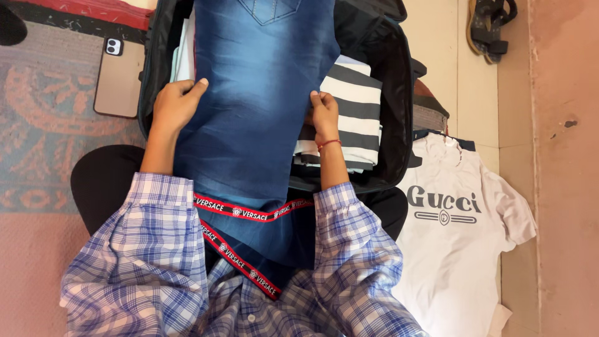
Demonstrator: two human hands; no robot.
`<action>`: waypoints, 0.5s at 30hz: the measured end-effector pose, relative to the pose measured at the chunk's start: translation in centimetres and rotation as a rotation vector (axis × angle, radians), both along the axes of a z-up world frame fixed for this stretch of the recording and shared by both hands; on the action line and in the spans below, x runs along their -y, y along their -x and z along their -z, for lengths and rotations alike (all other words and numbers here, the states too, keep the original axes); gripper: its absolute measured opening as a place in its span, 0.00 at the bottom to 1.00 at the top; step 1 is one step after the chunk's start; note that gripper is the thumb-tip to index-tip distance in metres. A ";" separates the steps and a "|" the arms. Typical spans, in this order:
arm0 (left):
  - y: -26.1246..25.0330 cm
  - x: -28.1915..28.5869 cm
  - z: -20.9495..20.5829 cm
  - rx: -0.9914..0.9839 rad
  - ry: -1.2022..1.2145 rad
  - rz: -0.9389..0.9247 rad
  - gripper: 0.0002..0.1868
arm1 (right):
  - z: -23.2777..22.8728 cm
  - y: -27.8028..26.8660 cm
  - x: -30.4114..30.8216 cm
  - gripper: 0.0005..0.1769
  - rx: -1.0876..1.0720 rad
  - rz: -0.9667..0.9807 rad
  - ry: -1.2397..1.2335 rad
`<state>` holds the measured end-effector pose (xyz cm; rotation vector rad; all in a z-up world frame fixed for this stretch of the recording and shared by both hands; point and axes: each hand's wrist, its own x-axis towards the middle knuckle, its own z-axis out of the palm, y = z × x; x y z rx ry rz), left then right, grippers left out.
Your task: The person packs a suitcase by placing folded garments inside and then folding a pair of jeans by hand before laying them on top of the other clothes.
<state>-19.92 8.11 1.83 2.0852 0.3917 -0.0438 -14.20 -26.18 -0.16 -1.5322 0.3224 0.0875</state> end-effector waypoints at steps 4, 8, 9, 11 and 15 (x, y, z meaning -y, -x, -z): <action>-0.2 -0.1 0.8 0.011 -0.042 0.026 0.29 | -0.9 0.3 -0.4 0.09 -0.110 -0.035 -0.004; -0.8 -0.4 1.7 -0.013 -0.083 0.053 0.29 | -3.7 1.2 -1.1 0.17 -0.237 -0.115 0.029; -0.8 -0.3 1.4 -0.018 -0.109 0.052 0.29 | -4.0 1.3 -1.5 0.17 -0.237 -0.116 0.029; -0.3 0.0 0.1 -0.044 -0.104 0.014 0.29 | -4.2 1.5 -2.0 0.22 -0.203 -0.093 0.054; 0.8 0.5 -2.8 -0.034 0.199 -0.141 0.23 | -3.6 1.0 -1.3 0.20 -0.210 -0.133 0.031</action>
